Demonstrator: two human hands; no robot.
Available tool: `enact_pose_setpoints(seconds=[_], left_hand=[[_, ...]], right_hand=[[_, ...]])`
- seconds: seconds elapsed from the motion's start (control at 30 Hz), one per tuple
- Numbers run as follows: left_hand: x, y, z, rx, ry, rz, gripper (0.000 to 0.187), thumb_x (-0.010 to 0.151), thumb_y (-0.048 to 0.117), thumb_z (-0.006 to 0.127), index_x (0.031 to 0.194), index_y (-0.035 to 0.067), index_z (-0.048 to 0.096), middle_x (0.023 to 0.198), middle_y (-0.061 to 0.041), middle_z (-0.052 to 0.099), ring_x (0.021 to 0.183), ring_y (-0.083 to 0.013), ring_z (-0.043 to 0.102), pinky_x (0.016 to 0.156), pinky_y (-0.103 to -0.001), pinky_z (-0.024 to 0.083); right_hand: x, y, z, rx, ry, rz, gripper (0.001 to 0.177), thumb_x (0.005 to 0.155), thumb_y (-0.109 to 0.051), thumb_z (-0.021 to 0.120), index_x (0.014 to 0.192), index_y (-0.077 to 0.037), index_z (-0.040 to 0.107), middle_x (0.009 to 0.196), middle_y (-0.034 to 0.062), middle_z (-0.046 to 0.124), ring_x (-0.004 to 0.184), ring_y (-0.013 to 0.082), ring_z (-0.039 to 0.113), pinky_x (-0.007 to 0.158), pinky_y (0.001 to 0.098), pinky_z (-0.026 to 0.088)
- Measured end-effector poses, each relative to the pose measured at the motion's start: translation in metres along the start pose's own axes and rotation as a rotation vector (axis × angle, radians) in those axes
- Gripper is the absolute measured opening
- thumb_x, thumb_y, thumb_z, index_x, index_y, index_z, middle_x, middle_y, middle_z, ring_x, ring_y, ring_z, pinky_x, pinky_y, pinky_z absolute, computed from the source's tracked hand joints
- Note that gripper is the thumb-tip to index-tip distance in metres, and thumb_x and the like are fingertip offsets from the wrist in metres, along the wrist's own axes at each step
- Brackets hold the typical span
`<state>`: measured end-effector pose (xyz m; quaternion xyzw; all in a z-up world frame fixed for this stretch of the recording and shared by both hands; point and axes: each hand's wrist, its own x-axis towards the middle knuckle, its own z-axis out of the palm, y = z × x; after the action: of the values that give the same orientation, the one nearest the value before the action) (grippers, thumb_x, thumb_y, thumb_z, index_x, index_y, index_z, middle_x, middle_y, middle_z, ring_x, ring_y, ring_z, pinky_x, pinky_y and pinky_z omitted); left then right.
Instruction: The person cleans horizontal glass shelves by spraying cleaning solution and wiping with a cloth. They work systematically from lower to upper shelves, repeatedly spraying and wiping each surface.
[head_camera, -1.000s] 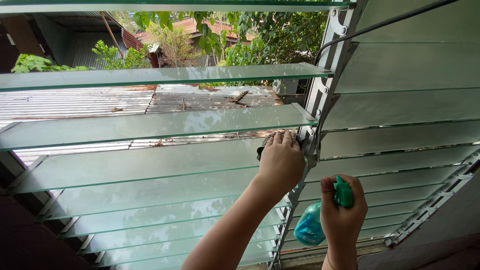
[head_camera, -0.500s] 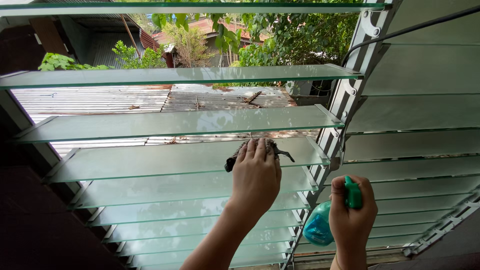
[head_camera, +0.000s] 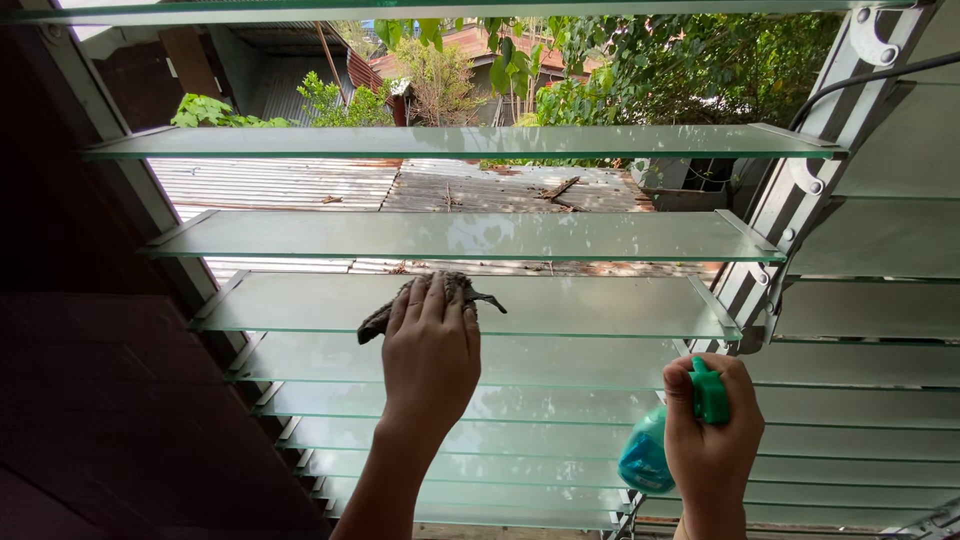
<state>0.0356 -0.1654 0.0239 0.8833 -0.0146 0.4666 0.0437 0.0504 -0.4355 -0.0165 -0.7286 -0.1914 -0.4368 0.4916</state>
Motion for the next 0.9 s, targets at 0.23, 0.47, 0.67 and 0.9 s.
enact_pose_setpoints(seconds=[0.23, 0.47, 0.67, 0.9], left_hand=[[-0.012, -0.028, -0.022, -0.088, 0.042, 0.066, 0.041, 0.104, 0.023, 0.046, 0.128, -0.001, 0.069, 0.137, -0.020, 0.064, 0.135, -0.0350, 0.053, 0.117, -0.049, 0.034], [-0.022, -0.054, -0.014, 0.029, 0.189, -0.134, 0.040, 0.104, 0.023, 0.043, 0.124, 0.002, 0.071, 0.136, -0.016, 0.066, 0.138, -0.0315, 0.054, 0.126, -0.053, 0.021], [-0.024, -0.120, -0.031, -0.023, 0.157, -0.273, 0.045, 0.106, 0.024, 0.037, 0.125, 0.005, 0.073, 0.133, -0.015, 0.069, 0.138, -0.0297, 0.053, 0.125, -0.054, 0.018], [-0.024, -0.155, -0.021, 0.144, 0.192, -0.308, 0.046, 0.108, 0.027, 0.036, 0.125, 0.003, 0.072, 0.134, -0.018, 0.070, 0.137, -0.0318, 0.056, 0.122, -0.046, 0.030]], right_hand=[[-0.004, -0.020, 0.025, 0.179, -0.017, 0.112, 0.022, 0.102, -0.023, 0.068, 0.106, -0.003, 0.060, 0.091, 0.0029, 0.064, 0.071, 0.0113, 0.061, 0.065, 0.0245, 0.050], [-0.007, -0.024, 0.027, 0.108, -0.046, 0.090, 0.024, 0.100, -0.025, 0.071, 0.106, -0.004, 0.060, 0.090, 0.0032, 0.064, 0.073, 0.0108, 0.061, 0.067, 0.0246, 0.050], [-0.008, -0.027, 0.032, 0.171, -0.043, 0.144, 0.027, 0.100, -0.027, 0.072, 0.107, -0.003, 0.062, 0.092, 0.0035, 0.063, 0.075, 0.0111, 0.061, 0.069, 0.0245, 0.051], [-0.011, -0.027, 0.031, 0.143, -0.026, 0.173, 0.026, 0.101, -0.027, 0.072, 0.107, -0.003, 0.063, 0.093, 0.0035, 0.063, 0.075, 0.0111, 0.062, 0.070, 0.0241, 0.051]])
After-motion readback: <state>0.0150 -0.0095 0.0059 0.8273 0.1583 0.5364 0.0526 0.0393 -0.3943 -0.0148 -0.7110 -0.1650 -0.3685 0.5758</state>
